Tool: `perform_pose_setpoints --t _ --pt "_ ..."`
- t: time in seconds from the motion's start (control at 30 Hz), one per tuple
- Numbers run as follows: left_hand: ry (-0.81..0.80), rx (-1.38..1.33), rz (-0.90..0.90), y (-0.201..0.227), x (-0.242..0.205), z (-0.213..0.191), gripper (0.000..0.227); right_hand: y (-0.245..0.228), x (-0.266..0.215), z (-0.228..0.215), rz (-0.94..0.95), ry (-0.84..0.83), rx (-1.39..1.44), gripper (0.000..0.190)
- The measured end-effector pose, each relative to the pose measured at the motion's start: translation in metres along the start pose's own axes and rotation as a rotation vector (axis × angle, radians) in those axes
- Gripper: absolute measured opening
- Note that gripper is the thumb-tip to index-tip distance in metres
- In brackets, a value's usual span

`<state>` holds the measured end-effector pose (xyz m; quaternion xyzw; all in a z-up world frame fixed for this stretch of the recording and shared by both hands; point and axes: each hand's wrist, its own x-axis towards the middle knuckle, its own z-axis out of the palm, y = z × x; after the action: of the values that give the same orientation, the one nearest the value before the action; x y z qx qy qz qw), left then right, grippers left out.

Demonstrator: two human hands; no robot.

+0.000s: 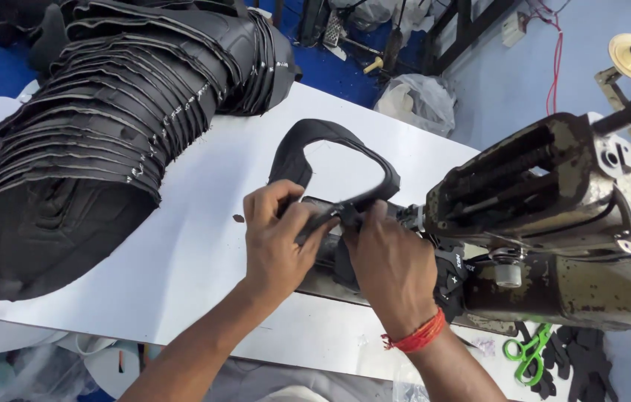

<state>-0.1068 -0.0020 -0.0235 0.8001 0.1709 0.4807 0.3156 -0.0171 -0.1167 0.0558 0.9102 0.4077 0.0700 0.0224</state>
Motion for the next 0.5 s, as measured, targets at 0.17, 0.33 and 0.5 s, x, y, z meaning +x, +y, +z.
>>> perform_pose_setpoints --t 0.17,0.33,0.5 --pt "-0.022 0.034 0.085 0.001 0.013 -0.005 0.026 0.000 0.005 0.005 0.043 -0.019 -0.040 0.041" --pt "-0.022 0.006 0.109 -0.010 0.070 0.010 0.060 -0.003 -0.010 -0.009 0.060 -0.060 0.064 0.040" --pt "-0.226 0.064 -0.013 -0.029 0.083 0.020 0.078 0.041 -0.066 0.003 0.161 0.107 0.321 0.049"
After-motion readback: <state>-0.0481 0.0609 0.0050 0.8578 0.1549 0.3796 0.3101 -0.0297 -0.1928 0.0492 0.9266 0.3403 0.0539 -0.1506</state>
